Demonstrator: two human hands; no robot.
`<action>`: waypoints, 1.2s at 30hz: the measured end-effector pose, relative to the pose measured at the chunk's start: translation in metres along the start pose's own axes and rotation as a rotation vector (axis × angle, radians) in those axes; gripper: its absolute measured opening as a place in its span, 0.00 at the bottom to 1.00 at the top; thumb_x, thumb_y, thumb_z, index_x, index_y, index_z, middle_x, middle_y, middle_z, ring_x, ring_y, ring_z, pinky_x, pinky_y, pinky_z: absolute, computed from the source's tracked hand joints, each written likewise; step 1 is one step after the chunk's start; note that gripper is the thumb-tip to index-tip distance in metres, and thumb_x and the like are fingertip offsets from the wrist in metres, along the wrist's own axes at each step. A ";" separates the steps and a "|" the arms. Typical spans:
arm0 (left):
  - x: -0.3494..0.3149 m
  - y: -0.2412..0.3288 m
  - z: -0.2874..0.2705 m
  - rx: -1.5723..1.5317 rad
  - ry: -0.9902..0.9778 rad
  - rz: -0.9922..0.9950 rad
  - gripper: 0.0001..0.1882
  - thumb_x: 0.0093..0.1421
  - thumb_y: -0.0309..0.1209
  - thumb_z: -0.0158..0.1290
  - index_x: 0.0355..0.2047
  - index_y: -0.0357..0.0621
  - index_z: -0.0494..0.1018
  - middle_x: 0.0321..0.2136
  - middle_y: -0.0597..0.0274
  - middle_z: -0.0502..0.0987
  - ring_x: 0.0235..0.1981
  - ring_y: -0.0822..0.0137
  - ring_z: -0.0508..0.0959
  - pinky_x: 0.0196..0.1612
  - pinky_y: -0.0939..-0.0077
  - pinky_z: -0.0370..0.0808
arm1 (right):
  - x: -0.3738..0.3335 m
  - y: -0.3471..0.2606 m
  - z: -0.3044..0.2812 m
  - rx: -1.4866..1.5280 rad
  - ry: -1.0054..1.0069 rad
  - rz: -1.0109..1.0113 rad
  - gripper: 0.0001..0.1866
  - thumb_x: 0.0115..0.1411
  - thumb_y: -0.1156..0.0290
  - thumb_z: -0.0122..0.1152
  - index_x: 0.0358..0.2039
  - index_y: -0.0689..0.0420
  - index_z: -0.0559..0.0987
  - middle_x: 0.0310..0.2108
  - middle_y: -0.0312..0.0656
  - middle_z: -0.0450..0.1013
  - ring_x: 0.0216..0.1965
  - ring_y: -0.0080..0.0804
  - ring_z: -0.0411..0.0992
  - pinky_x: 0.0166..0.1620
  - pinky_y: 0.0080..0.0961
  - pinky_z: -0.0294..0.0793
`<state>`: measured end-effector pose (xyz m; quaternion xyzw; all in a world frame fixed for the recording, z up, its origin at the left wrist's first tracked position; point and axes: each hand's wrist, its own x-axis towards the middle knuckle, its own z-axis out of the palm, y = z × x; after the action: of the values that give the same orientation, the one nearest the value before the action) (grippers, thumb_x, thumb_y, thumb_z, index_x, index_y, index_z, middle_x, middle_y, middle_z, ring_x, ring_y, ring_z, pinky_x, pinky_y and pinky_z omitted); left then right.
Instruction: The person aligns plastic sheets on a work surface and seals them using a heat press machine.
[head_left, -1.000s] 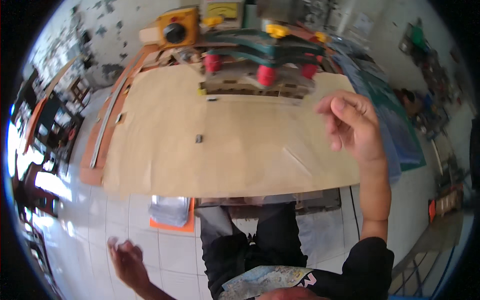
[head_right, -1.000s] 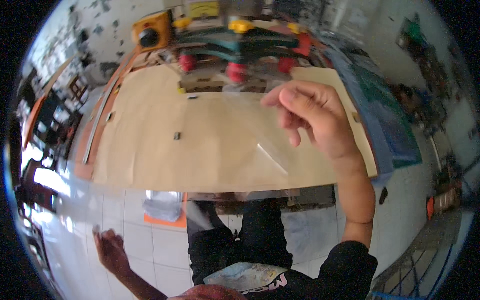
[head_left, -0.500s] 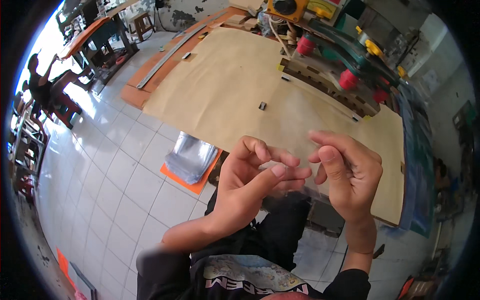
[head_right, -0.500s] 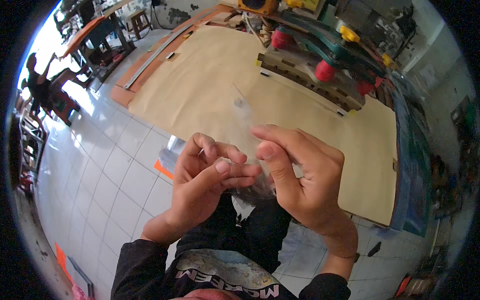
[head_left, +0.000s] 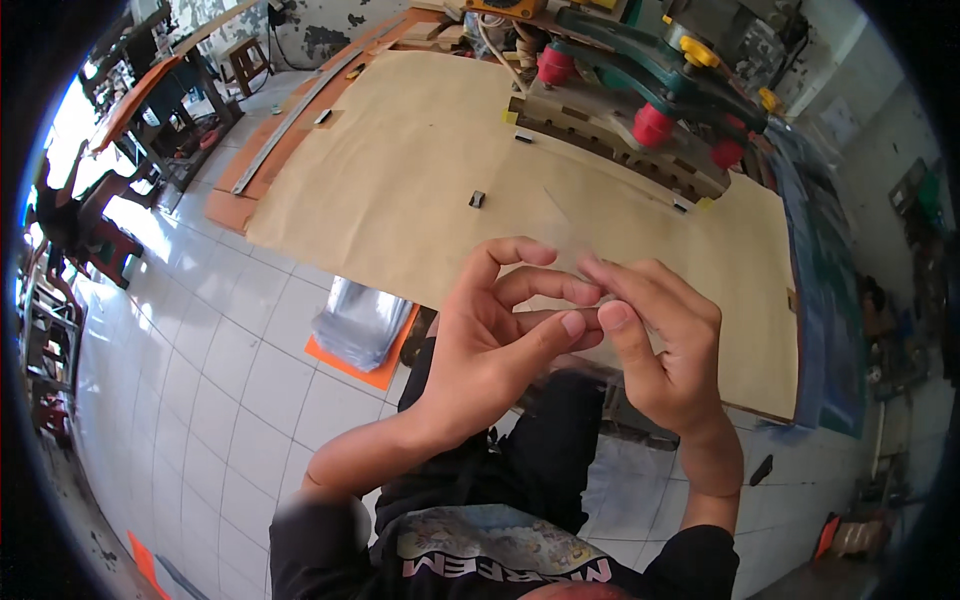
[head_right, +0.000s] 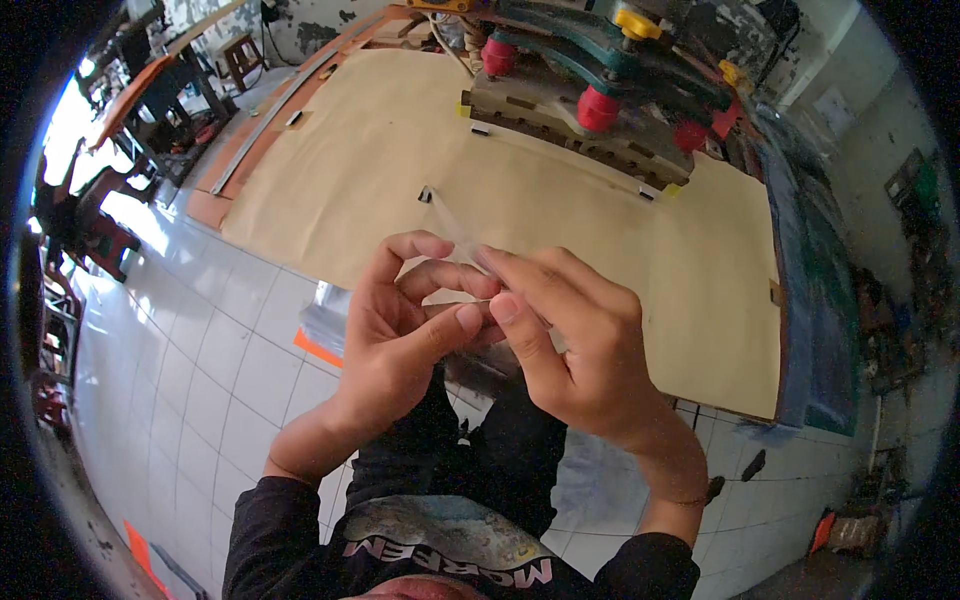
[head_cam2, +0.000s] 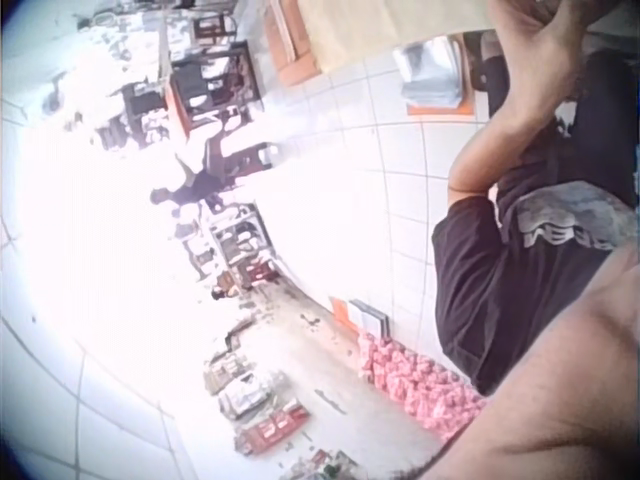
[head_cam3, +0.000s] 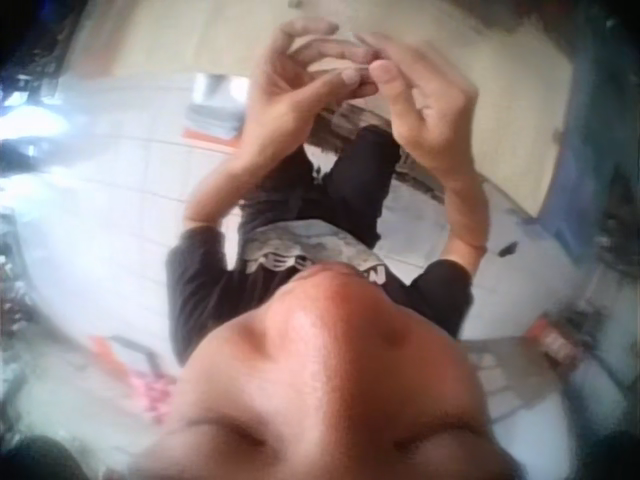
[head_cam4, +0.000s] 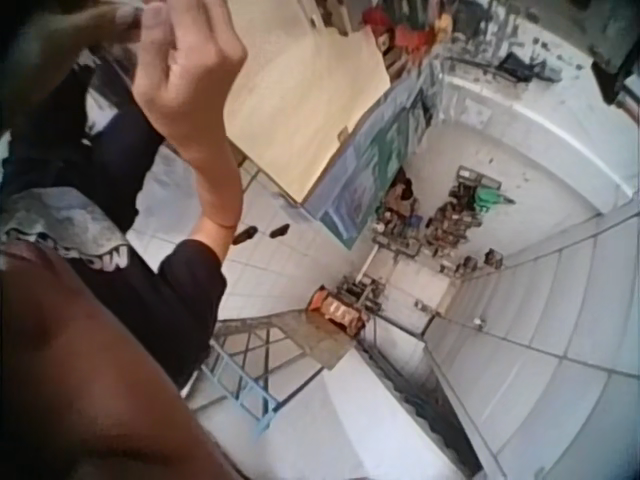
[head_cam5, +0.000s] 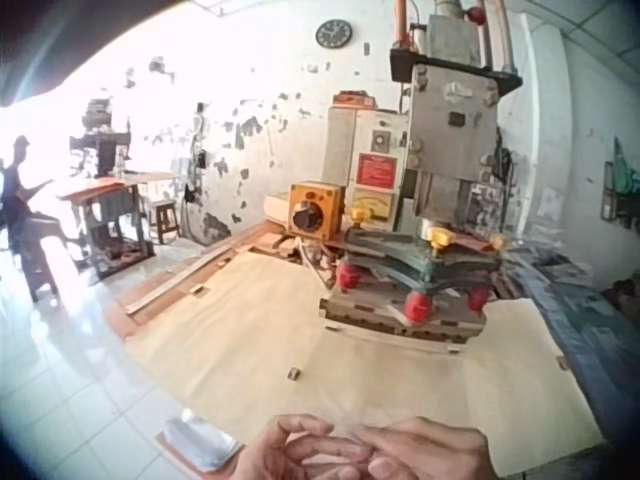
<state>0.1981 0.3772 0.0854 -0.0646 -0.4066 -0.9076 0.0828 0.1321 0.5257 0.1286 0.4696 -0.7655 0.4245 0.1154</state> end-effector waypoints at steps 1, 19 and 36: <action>0.001 0.000 0.000 0.025 -0.008 0.007 0.20 0.58 0.18 0.49 0.48 0.39 0.54 0.41 0.50 0.71 0.43 0.61 0.77 0.45 0.72 0.78 | 0.000 0.001 0.000 -0.001 -0.002 0.002 0.12 0.58 0.73 0.53 0.40 0.66 0.76 0.30 0.48 0.73 0.28 0.36 0.74 0.31 0.24 0.71; 0.011 0.001 0.007 0.226 -0.155 -0.018 0.19 0.56 0.19 0.51 0.46 0.39 0.57 0.30 0.54 0.74 0.29 0.63 0.79 0.30 0.73 0.77 | -0.005 0.020 -0.034 0.713 -0.280 0.603 0.06 0.59 0.73 0.52 0.33 0.63 0.71 0.29 0.44 0.75 0.30 0.27 0.75 0.34 0.23 0.77; -0.048 0.225 -0.241 0.822 0.295 0.215 0.09 0.65 0.35 0.45 0.37 0.43 0.69 0.25 0.70 0.70 0.25 0.80 0.69 0.25 0.87 0.66 | -0.205 0.122 -0.344 0.286 0.569 0.845 0.12 0.60 0.68 0.56 0.43 0.56 0.72 0.30 0.32 0.72 0.25 0.18 0.71 0.28 0.14 0.72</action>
<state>0.2786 0.0536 0.0813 0.0618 -0.7082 -0.6565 0.2523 0.0649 0.9383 0.1551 -0.0026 -0.7610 0.6447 0.0721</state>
